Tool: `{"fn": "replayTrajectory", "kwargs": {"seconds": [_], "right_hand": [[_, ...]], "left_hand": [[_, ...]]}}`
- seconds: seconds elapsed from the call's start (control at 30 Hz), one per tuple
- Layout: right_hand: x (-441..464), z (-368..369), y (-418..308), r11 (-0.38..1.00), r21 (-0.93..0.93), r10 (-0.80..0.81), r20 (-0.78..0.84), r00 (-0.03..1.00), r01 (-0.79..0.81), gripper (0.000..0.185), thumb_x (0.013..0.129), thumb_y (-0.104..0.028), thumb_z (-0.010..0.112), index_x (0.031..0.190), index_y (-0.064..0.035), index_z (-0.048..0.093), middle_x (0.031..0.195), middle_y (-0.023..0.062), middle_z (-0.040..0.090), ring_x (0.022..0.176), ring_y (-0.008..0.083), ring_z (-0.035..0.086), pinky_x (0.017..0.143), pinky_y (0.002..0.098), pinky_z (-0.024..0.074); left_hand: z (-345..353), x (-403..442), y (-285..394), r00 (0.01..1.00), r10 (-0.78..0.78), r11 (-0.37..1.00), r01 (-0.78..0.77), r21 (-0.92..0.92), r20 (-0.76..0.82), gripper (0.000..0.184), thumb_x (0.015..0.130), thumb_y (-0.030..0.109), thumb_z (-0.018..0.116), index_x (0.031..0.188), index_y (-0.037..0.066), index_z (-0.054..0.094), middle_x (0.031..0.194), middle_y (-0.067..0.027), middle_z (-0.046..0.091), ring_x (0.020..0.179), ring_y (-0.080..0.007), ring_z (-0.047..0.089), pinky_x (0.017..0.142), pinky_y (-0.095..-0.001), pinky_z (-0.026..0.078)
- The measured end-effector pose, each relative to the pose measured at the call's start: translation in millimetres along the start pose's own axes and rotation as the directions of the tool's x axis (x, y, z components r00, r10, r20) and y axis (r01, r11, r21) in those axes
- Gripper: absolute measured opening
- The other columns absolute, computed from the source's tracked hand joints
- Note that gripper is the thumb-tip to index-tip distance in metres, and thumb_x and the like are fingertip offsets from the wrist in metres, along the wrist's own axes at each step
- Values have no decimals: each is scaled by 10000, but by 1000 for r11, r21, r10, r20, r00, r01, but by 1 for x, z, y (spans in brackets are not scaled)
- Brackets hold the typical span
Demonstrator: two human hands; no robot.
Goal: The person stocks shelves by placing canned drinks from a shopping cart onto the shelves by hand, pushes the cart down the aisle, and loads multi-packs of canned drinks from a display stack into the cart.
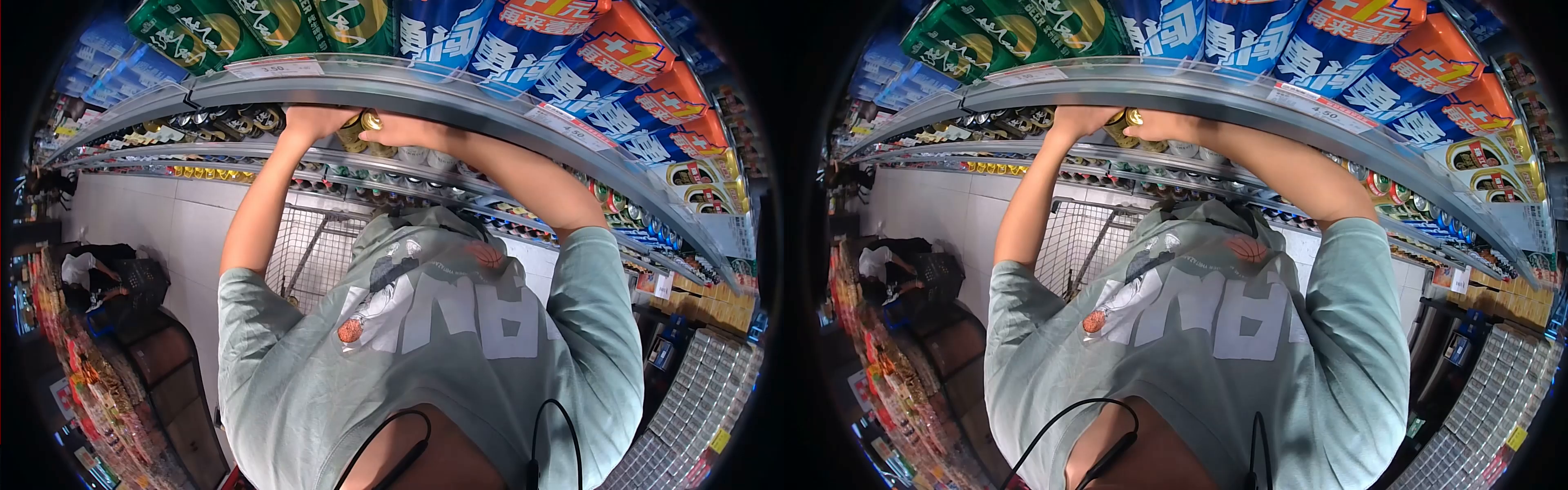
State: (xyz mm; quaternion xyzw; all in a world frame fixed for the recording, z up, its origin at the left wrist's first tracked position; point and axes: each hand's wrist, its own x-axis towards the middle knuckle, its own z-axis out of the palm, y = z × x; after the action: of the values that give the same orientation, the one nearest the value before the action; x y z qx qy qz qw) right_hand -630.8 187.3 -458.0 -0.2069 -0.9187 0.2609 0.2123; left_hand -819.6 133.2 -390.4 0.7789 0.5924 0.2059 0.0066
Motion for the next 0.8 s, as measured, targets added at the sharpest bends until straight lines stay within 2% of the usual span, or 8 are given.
{"fn": "replayTrajectory", "kwargs": {"seconds": [0.07, 0.13, 0.23, 0.33, 0.43, 0.7, 0.77, 0.8], "right_hand": [[-2, -12, -15, 1000, 24, -3, 0, 1000, 3, 591, 791, -399, 736, 1225, -36, 566, 1163, 209, 608, 1082, 388, 576, 959, 470, 449], [-5, -20, -28, 988, -128, 90, -10, 996, -91, 574, 800, -383, 726, 1224, -32, 562, 1153, 214, 607, 1082, 389, 577, 959, 470, 450], [-5, -21, -31, 978, -188, 77, -61, 995, -88, 582, 797, -385, 728, 1224, -29, 557, 1148, 212, 607, 1076, 388, 578, 961, 473, 449], [-6, -27, -36, 974, -218, 50, -62, 997, -63, 595, 795, -391, 729, 1228, -23, 551, 1152, 214, 605, 1072, 389, 580, 959, 473, 451], [-5, -29, -40, 974, -220, 52, -40, 998, -60, 596, 796, -391, 729, 1230, -23, 551, 1153, 216, 604, 1071, 389, 582, 957, 472, 452], [-8, -35, -48, 968, -225, 118, 8, 993, -113, 583, 822, -342, 727, 1248, -15, 501, 1166, 229, 585, 1090, 395, 567, 965, 465, 440], [-8, -34, -46, 959, -244, 148, 3, 989, -143, 547, 843, -399, 679, 1225, -26, 561, 1163, 203, 617, 1068, 377, 594, 949, 461, 460], [-7, -31, -42, 964, -225, 144, 2, 990, -140, 553, 850, -401, 670, 1239, -26, 554, 1168, 208, 612, 1077, 384, 586, 960, 464, 455]], "left_hand": [[4, -1, -1, 1000, 7, 1000, -7, 2, 20, 533, 875, 531, 623, 1181, 98, 667, 1139, -128, 687, 1039, -331, 634, 906, -425, 485], [11, -5, -4, 998, -57, 996, 54, 74, 34, 561, 900, 573, 552, 1230, 129, 644, 1203, -136, 660, 1101, -340, 605, 937, -424, 471], [16, -6, -5, 983, -154, 984, 143, 102, 103, 584, 920, 607, 484, 1284, 170, 613, 1270, -144, 622, 1155, -346, 575, 962, -423, 461], [31, -10, -16, 972, -208, 968, 187, 170, 113, 605, 915, 622, 475, 1324, 188, 582, 1324, -153, 585, 1199, -350, 547, 980, -420, 452], [25, -10, -8, 935, -307, 951, 292, 103, 176, 624, 903, 618, 493, 1353, 190, 554, 1371, -155, 548, 1218, -359, 530, 991, -423, 446], [27, -12, -17, 964, -216, 974, 223, -33, 153, 604, 888, 598, 528, 1331, 190, 569, 1339, -156, 571, 1195, -363, 543, 968, -417, 455], [27, -12, -18, 973, -195, 979, 200, -33, 127, 605, 887, 602, 528, 1324, 186, 574, 1322, -156, 584, 1182, -363, 552, 961, -414, 458], [25, -11, -18, 964, -211, 975, 219, -32, 163, 671, 855, 672, 505, 1342, 214, 560, 1322, -145, 591, 1165, -355, 576, 949, -419, 478]]}}
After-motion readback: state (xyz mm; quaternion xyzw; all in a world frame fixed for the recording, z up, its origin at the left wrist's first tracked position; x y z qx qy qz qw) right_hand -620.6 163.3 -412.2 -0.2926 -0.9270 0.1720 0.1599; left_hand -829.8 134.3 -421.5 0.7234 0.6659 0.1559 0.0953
